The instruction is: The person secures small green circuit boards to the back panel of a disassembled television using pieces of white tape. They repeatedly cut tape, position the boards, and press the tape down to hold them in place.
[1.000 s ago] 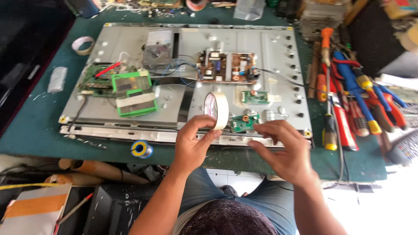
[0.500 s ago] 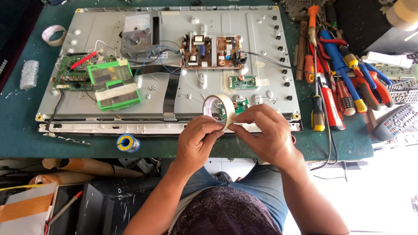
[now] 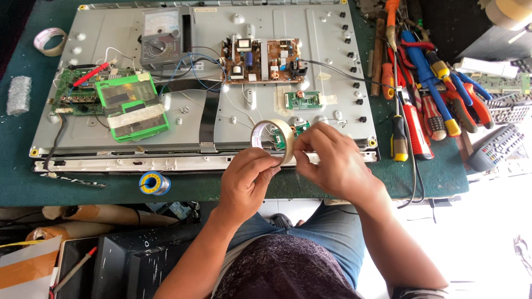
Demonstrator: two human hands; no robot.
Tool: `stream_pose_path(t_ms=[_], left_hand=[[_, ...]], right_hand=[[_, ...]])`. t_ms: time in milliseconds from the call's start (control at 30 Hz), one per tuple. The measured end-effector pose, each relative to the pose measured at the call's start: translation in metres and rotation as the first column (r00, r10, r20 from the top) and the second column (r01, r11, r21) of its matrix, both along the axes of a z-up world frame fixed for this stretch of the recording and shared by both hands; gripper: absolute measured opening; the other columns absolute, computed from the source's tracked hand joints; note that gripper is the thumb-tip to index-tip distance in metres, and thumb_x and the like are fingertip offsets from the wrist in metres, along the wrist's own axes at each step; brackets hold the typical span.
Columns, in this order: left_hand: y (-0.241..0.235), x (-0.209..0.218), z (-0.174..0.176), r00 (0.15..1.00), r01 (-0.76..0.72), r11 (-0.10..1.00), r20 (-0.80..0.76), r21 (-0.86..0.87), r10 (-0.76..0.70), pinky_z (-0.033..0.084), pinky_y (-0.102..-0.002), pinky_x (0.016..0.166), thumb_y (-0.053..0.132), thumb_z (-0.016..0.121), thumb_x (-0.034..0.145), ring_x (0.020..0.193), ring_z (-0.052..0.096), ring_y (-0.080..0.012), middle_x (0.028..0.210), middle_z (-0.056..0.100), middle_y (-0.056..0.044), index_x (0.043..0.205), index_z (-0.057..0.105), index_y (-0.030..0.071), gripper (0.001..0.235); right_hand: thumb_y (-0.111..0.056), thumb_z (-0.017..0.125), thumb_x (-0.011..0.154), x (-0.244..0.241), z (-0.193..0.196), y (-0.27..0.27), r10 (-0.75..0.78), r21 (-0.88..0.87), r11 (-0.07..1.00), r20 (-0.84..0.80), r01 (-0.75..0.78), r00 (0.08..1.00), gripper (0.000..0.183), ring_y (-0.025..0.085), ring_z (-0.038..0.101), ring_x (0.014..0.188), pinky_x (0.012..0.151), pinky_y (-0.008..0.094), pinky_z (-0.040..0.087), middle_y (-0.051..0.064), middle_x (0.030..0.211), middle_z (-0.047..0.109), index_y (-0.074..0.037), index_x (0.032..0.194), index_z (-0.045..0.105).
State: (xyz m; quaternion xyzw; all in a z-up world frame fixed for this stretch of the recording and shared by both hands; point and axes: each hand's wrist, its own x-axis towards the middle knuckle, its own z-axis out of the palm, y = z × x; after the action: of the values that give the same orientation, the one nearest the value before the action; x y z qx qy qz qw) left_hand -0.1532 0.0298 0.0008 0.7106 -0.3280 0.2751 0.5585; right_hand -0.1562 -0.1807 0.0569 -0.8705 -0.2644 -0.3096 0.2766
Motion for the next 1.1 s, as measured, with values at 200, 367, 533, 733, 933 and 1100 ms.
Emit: stream_pose_path(t_ms=[200, 367, 533, 733, 933, 1100], left_hand=[[0.002, -0.007, 0.015, 0.986, -0.041, 0.994, -0.157, 0.099, 0.056, 0.055, -0.039, 0.087, 0.019, 0.089, 0.088, 0.081, 0.074, -0.0255, 0.082, 0.075, -0.001, 0.118, 0.076, 0.014, 0.033], [0.004, -0.005, 0.026, 0.935, -0.013, 0.999, -0.353, 0.036, 0.025, 0.058, -0.041, 0.077, 0.021, 0.088, 0.087, 0.075, 0.072, -0.0294, 0.078, 0.075, -0.007, 0.12, 0.071, 0.01, 0.039], [0.006, -0.007, 0.04, 0.906, -0.033, 0.998, -0.419, 0.051, 0.051, 0.058, -0.042, 0.071, 0.014, 0.086, 0.088, 0.069, 0.07, -0.0332, 0.074, 0.075, -0.013, 0.119, 0.068, 0.007, 0.037], [0.023, -0.021, 0.038, 0.981, -0.116, 0.926, -0.106, 0.359, 0.164, 0.062, -0.041, 0.063, 0.017, 0.082, 0.091, 0.072, 0.073, -0.0339, 0.103, 0.072, -0.01, 0.121, 0.067, 0.014, 0.034], [0.027, -0.038, 0.066, 0.984, 0.161, 0.847, -0.152, 0.507, -0.096, 0.053, -0.035, 0.058, 0.014, 0.07, 0.104, 0.071, 0.069, -0.0184, 0.136, 0.064, -0.006, 0.121, 0.071, 0.013, 0.017], [0.027, -0.034, 0.055, 0.925, 0.291, 0.886, -0.343, 0.361, -0.164, 0.058, -0.034, 0.099, 0.018, 0.074, 0.1, 0.117, 0.074, -0.0236, 0.131, 0.072, -0.008, 0.128, 0.071, 0.008, 0.029]], right_hand=[[-0.01, 0.066, 0.094, 0.015, -0.006, -0.002, 0.083, -0.01, 0.996, -0.083, -0.084, 0.993, 0.01, 0.037, 0.061, 0.064, 0.056, 0.044, 0.052, 0.008, 0.075, 0.051, -0.01, 0.087, 0.059], [-0.012, 0.06, 0.094, 0.02, -0.008, -0.007, 0.189, 0.154, 0.976, -0.233, -0.155, 0.954, 0.006, 0.038, 0.056, 0.063, 0.057, 0.045, 0.051, 0.008, 0.074, 0.048, -0.01, 0.089, 0.058], [-0.014, 0.055, 0.097, 0.011, -0.007, -0.003, 0.225, 0.243, 0.958, -0.303, -0.154, 0.926, 0.007, 0.034, 0.052, 0.063, 0.059, 0.042, 0.05, 0.009, 0.074, 0.045, -0.009, 0.092, 0.056], [-0.015, 0.062, 0.096, -0.007, -0.01, 0.006, 0.267, 0.28, 0.939, -0.221, -0.201, 0.938, 0.009, 0.04, 0.064, 0.07, 0.061, 0.045, 0.055, 0.012, 0.08, 0.057, -0.008, 0.091, 0.06], [0.002, 0.049, 0.088, -0.024, 0.013, 0.009, 0.311, 0.253, 0.936, -0.268, -0.245, 0.912, 0.008, 0.028, 0.052, 0.076, 0.069, 0.037, 0.045, 0.009, 0.088, 0.053, -0.005, 0.091, 0.048], [-0.021, 0.078, 0.097, -0.037, 0.004, -0.025, 0.121, 0.218, 0.975, -0.367, -0.041, 0.922, 0.036, 0.019, 0.071, 0.086, 0.08, 0.03, 0.057, 0.011, 0.113, 0.072, -0.004, 0.127, 0.065]])
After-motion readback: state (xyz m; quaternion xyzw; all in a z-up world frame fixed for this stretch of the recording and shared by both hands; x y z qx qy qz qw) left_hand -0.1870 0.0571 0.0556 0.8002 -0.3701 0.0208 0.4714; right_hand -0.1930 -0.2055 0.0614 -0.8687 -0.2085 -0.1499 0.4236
